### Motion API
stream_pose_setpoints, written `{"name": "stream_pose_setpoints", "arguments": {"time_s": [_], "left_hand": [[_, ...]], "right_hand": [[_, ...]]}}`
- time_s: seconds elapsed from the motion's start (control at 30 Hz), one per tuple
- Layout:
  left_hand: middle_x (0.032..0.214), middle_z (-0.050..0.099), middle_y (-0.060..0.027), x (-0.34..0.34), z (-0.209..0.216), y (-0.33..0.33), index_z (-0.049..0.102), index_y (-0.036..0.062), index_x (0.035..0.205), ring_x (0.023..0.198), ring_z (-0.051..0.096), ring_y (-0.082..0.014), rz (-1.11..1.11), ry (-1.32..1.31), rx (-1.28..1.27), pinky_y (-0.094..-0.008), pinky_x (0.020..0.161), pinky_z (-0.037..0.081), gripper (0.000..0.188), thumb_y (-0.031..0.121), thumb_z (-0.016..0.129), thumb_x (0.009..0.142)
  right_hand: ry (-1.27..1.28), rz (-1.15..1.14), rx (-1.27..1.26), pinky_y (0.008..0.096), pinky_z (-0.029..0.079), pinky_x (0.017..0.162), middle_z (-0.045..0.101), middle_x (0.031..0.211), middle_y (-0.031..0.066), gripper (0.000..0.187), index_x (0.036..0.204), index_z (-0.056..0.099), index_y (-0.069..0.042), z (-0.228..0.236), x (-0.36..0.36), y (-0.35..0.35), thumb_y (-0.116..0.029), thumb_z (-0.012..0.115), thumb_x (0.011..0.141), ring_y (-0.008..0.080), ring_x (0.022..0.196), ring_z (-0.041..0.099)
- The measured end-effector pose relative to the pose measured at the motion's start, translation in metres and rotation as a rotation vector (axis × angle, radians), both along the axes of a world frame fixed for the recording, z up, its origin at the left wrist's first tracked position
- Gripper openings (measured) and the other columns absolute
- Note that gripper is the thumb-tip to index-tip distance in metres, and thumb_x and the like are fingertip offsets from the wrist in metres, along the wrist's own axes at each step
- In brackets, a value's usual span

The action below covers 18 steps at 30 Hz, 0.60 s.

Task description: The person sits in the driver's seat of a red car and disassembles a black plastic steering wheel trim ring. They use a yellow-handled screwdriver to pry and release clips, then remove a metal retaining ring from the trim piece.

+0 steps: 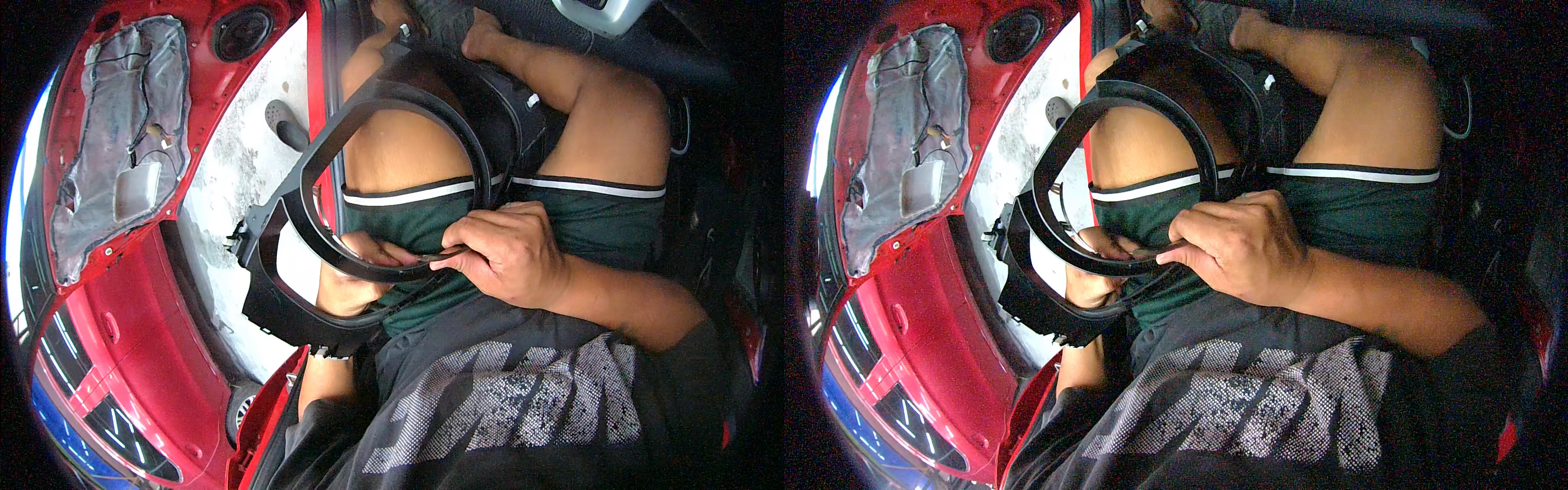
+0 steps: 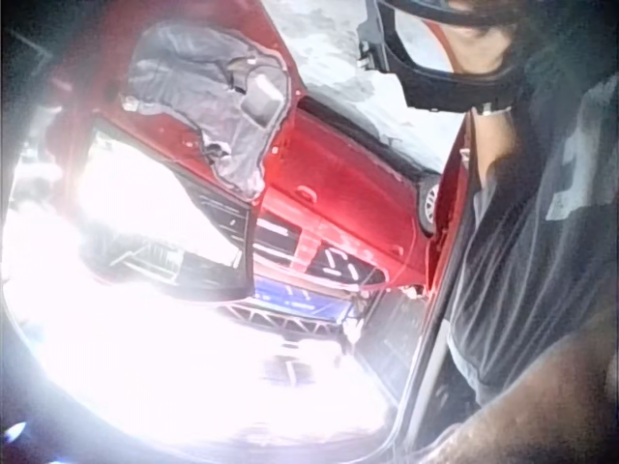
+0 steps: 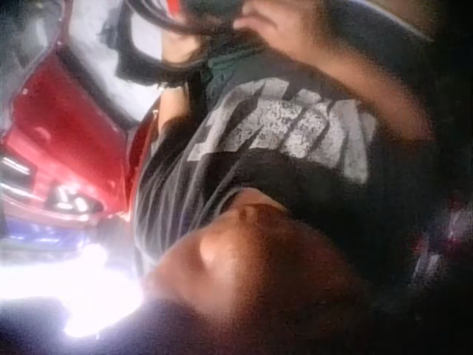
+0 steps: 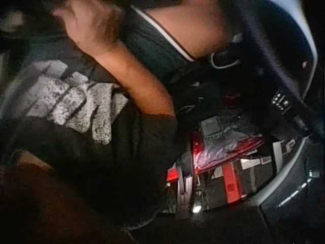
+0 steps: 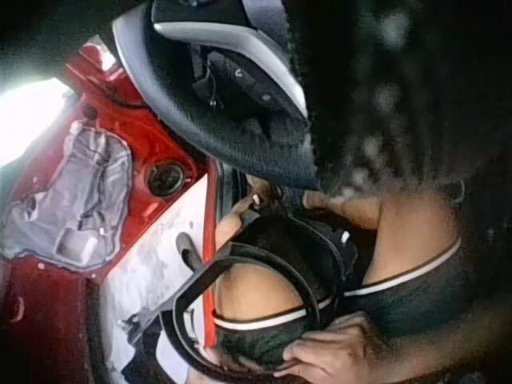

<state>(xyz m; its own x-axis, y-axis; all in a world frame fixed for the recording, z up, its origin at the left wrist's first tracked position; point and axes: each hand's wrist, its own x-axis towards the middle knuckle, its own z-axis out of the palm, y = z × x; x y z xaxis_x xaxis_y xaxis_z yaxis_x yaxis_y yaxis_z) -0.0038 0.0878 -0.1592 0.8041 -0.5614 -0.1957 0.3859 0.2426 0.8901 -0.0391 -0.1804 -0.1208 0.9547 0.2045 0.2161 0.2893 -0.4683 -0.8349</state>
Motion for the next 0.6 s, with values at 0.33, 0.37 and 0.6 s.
{"name": "stream_pose_setpoints", "arguments": {"time_s": [0.33,0.37,0.6], "left_hand": [[0.091,0.072,-0.0325,0.01,0.005,-0.008,0.066,-0.008,0.079,0.09,0.075,-0.0406,-0.041,0.007,-0.039,-0.0485,0.082,0.061,0.023,0.006,0.084,0.074],[0.09,0.072,-0.0326,0.01,0.002,-0.008,0.067,-0.0085,0.079,0.09,0.075,-0.0407,-0.02,0.027,-0.078,-0.0489,0.082,0.061,0.023,0.006,0.084,0.073],[0.105,0.068,-0.0322,0.017,-0.007,0.006,0.054,-0.0047,0.095,0.104,0.071,-0.0474,0.002,0.136,-0.361,-0.0613,0.099,0.056,0.021,-0.002,0.072,0.084]], "right_hand": [[0.077,0.041,-0.003,0.0394,0.052,0.058,0.067,0.075,0.0105,0.025,0.091,0.065,-0.007,0.007,0.004,-0.005,-0.026,0.079,0.086,0.0289,0.063,0.068],[0.108,0.03,0.028,0.0389,0.053,0.059,0.067,0.076,0.0109,0.025,0.096,0.066,-0.006,0.013,0.006,-0.007,-0.026,0.079,0.088,0.0291,0.063,0.068],[0.15,0.035,-0.04,0.0417,0.056,0.069,0.07,0.088,0.019,0.024,0.119,0.064,-0.001,0.037,-0.003,-0.047,-0.013,0.066,0.098,0.0355,0.078,0.072]]}}
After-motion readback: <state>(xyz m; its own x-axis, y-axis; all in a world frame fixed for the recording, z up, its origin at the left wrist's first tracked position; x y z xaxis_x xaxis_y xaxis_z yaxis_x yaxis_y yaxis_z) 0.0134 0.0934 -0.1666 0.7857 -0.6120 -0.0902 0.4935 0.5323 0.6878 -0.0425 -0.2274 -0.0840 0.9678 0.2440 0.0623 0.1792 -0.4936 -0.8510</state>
